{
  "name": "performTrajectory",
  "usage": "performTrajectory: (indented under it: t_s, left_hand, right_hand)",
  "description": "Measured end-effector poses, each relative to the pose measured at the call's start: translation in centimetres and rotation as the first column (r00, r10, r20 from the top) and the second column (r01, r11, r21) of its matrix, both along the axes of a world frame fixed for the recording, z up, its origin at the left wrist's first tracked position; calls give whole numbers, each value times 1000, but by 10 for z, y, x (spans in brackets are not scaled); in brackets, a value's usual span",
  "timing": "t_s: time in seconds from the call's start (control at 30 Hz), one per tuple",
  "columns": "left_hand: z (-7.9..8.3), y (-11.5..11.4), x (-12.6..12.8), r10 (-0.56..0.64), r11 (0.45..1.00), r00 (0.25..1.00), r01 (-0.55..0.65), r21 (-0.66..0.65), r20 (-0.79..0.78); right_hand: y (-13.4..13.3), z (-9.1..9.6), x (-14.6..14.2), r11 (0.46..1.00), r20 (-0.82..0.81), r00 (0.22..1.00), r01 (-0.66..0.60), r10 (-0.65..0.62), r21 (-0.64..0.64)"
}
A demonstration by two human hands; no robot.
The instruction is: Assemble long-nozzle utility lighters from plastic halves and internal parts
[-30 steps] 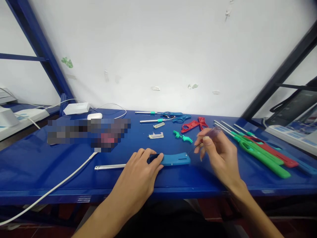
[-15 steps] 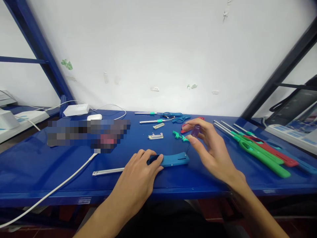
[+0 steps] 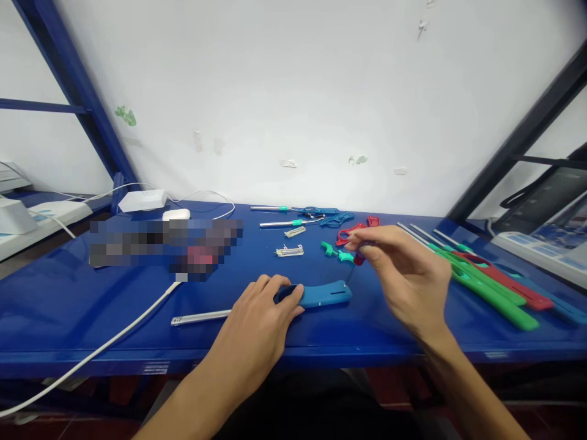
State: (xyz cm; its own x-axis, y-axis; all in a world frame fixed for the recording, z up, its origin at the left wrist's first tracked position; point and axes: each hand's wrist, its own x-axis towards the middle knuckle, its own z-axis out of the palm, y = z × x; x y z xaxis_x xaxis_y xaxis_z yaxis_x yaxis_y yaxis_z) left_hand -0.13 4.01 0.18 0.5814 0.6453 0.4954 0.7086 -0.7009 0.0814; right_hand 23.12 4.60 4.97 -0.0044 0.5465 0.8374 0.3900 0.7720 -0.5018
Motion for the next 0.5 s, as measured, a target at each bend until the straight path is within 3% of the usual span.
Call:
performTrajectory:
  t_s: [0.17, 0.27, 0.37, 0.5]
  left_hand:
    - [1, 1, -1, -4, 1000, 1000, 4, -4, -12]
    - [-1, 1, -2, -6, 1000, 1000, 6, -4, 1]
    - [-2, 1, -2, -9, 1000, 1000, 9, -1, 2]
    - [-1, 2, -1, -6, 1000, 1000, 6, 5, -2]
  right_hand:
    - [2, 2, 1, 993, 51, 993, 103, -106, 58]
    - [1, 2, 2, 999, 61, 998, 26, -24, -39]
    - [2, 1, 1, 998, -12, 1000, -15, 15, -53]
    - [3, 5, 4, 994, 20, 994, 105, -105, -4]
